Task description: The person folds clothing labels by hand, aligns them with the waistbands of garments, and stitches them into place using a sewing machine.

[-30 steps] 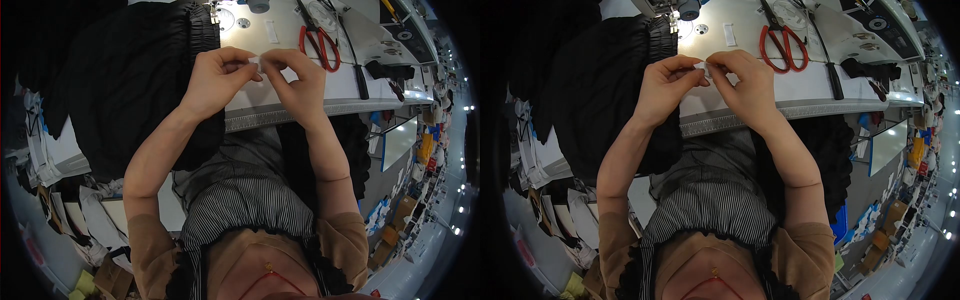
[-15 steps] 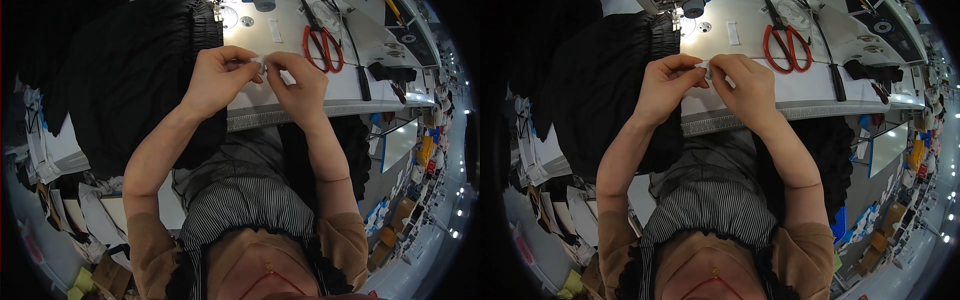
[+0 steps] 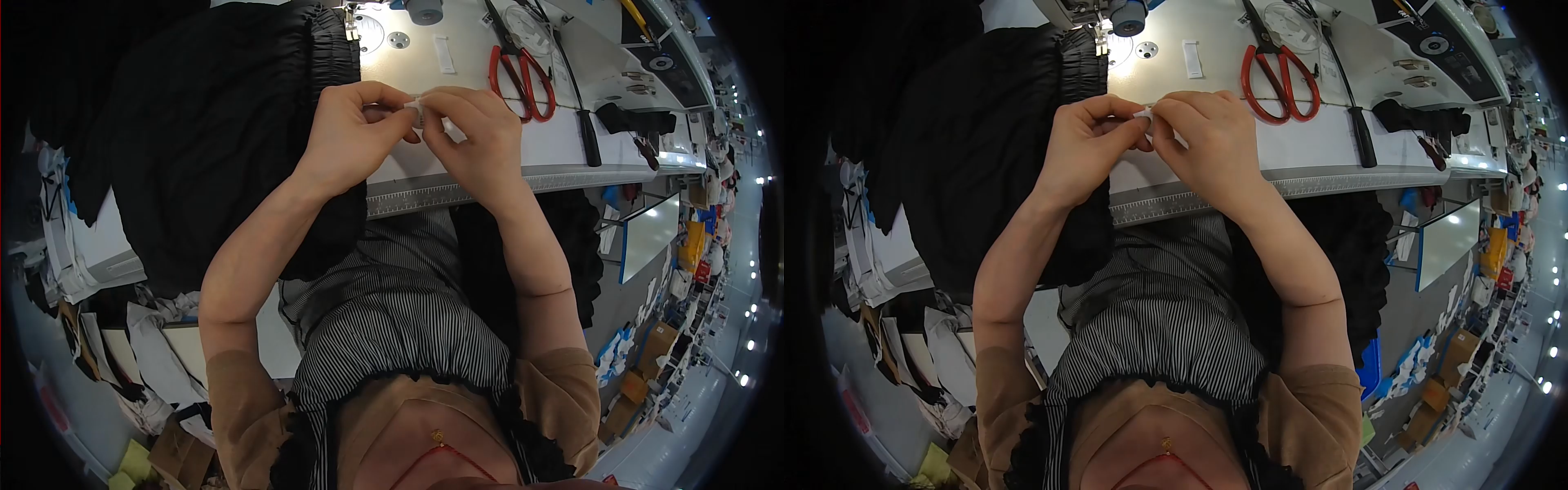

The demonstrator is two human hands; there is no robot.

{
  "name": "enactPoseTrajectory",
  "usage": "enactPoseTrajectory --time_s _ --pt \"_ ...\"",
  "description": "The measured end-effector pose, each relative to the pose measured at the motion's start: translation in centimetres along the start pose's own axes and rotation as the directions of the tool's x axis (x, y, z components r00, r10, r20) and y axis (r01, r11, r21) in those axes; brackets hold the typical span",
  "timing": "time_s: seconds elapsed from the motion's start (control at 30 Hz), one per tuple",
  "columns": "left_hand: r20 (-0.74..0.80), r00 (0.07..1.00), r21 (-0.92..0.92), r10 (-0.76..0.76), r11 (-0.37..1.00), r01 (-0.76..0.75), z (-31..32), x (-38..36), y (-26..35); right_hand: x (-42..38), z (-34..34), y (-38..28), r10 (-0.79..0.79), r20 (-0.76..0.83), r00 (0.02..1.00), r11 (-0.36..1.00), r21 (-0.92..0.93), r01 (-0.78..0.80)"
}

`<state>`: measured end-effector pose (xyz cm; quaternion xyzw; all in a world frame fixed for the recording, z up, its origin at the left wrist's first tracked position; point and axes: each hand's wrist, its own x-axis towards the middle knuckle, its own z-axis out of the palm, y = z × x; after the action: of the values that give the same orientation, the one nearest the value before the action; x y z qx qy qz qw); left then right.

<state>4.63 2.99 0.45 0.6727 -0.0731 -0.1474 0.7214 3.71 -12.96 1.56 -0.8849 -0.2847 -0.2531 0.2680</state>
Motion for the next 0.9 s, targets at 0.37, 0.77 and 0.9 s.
enactPoseTrajectory --time_s 0.37,0.77,0.9 --pt "0.092 0.986 -0.342 -0.142 0.925 0.165 -0.9 0.4 0.1 2.8 -2.4 13.9 0.100 -0.229 0.968 0.899 -0.396 -0.187" --pt "0.265 0.953 -0.451 -0.144 0.855 0.255 -1.5 0.6 0.2 0.8 -2.8 -0.7 0.265 0.252 0.931 0.852 0.389 -0.349" --pt "0.211 0.969 -0.418 -0.126 0.885 0.206 -1.2 0.3 0.4 0.5 -1.8 -0.8 0.393 0.294 0.871 0.737 0.465 -0.490"
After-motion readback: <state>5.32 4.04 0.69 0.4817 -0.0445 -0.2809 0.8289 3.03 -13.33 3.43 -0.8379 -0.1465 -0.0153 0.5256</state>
